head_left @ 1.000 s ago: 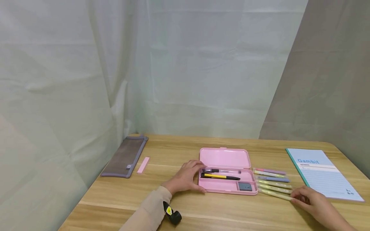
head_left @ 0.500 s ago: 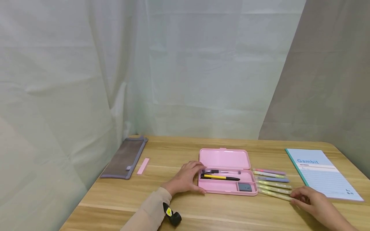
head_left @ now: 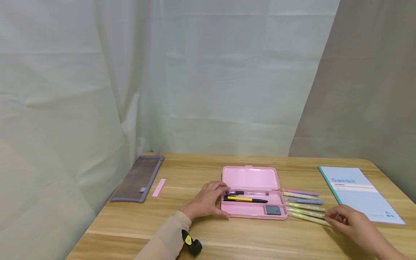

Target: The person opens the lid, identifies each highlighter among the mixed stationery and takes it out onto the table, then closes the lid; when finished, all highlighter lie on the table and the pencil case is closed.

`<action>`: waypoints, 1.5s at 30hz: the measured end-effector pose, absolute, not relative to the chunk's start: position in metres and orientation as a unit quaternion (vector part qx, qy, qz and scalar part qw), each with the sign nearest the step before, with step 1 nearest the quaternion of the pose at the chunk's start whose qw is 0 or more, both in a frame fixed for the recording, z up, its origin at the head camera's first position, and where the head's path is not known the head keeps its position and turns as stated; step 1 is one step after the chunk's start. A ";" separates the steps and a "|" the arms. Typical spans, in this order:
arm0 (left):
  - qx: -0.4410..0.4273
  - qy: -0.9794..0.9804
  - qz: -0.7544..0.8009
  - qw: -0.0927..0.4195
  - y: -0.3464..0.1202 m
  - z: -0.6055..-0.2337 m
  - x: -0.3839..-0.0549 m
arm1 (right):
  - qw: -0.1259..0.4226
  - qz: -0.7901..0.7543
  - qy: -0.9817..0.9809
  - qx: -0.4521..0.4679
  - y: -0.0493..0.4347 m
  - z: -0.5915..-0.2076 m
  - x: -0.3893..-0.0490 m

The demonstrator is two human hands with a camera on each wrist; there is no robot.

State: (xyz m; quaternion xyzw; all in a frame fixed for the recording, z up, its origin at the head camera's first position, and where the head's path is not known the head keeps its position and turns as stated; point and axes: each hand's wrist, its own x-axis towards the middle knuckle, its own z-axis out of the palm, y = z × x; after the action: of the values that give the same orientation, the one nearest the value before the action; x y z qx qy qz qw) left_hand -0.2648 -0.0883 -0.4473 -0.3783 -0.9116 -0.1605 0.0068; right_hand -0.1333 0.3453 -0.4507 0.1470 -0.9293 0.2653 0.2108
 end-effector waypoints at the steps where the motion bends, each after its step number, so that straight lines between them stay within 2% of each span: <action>1: -0.378 -0.912 -0.160 0.006 -0.089 -0.446 -0.264 | 0.216 0.265 -0.928 0.150 0.344 -0.449 -0.134; 9: -0.381 -0.910 -0.161 0.003 -0.088 -0.442 -0.262 | 0.192 0.253 -0.938 0.138 0.335 -0.431 -0.140; 16: -0.373 -0.907 -0.193 0.011 -0.089 -0.436 -0.265 | 0.214 0.238 -0.935 0.156 0.322 -0.421 -0.152; 20: -0.355 -0.906 -0.229 0.019 -0.090 -0.434 -0.271 | 0.209 0.244 -0.936 0.147 0.315 -0.416 -0.158; 28: -0.317 -0.898 -0.305 0.017 -0.092 -0.429 -0.280 | 0.183 0.266 -0.936 0.142 0.301 -0.410 -0.175; 37: -0.273 -0.869 -0.412 -0.023 -0.089 -0.435 -0.292 | 0.154 0.276 -0.939 0.135 0.281 -0.413 -0.202; 45: -0.250 -0.862 -0.439 -0.030 -0.085 -0.442 -0.302 | 0.100 0.279 -0.950 0.095 0.269 -0.421 -0.221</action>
State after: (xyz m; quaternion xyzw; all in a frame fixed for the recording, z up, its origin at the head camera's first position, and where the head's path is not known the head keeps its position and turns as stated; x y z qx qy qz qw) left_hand -0.3017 -0.0848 -0.4419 -0.2499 -0.8625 -0.4391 -0.0304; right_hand -0.2211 0.2690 -0.4207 0.0954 -0.9503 0.2793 0.0995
